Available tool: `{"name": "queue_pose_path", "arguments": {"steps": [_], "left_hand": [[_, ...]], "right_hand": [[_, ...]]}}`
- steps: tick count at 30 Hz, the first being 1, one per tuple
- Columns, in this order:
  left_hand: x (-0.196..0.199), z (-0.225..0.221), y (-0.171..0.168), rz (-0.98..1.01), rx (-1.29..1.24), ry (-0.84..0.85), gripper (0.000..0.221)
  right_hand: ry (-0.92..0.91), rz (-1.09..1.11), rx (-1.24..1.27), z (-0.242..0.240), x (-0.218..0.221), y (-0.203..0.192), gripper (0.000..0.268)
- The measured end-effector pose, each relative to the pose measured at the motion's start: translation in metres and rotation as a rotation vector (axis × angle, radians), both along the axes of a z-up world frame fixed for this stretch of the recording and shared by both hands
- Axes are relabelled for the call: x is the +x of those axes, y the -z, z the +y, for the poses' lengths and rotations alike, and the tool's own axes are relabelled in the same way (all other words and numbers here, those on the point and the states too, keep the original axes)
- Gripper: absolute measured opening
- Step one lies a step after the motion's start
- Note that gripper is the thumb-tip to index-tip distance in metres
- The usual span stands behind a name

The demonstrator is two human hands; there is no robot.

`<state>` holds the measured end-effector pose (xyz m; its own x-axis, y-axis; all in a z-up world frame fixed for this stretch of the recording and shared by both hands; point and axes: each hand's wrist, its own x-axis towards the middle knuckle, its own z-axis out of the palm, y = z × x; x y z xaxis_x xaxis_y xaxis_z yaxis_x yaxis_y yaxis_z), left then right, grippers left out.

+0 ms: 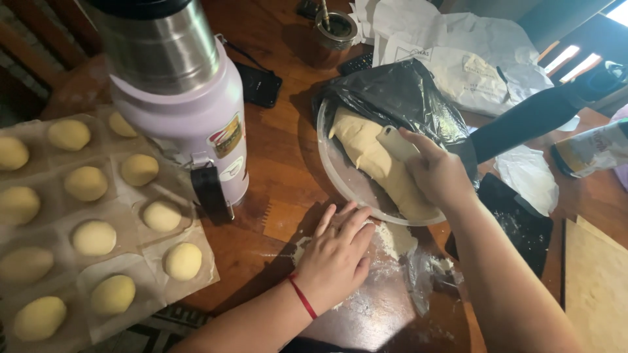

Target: Portioning dough by weight and rolling it into uniform balls for baking

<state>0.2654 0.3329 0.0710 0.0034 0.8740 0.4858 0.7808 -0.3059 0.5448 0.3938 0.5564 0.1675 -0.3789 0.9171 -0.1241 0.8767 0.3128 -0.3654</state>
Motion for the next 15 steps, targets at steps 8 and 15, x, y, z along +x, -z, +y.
{"name": "queue_pose_path", "arguments": {"steps": [8, 15], "left_hand": [[-0.001, -0.002, -0.002, -0.018, 0.039, 0.006, 0.042], [-0.001, -0.003, 0.002, 0.004, 0.070, -0.003, 0.030]], "right_hand": [[-0.186, 0.020, 0.092, -0.050, 0.006, -0.004, 0.060], [-0.379, -0.022, 0.839, -0.083, 0.011, -0.033, 0.058]]}}
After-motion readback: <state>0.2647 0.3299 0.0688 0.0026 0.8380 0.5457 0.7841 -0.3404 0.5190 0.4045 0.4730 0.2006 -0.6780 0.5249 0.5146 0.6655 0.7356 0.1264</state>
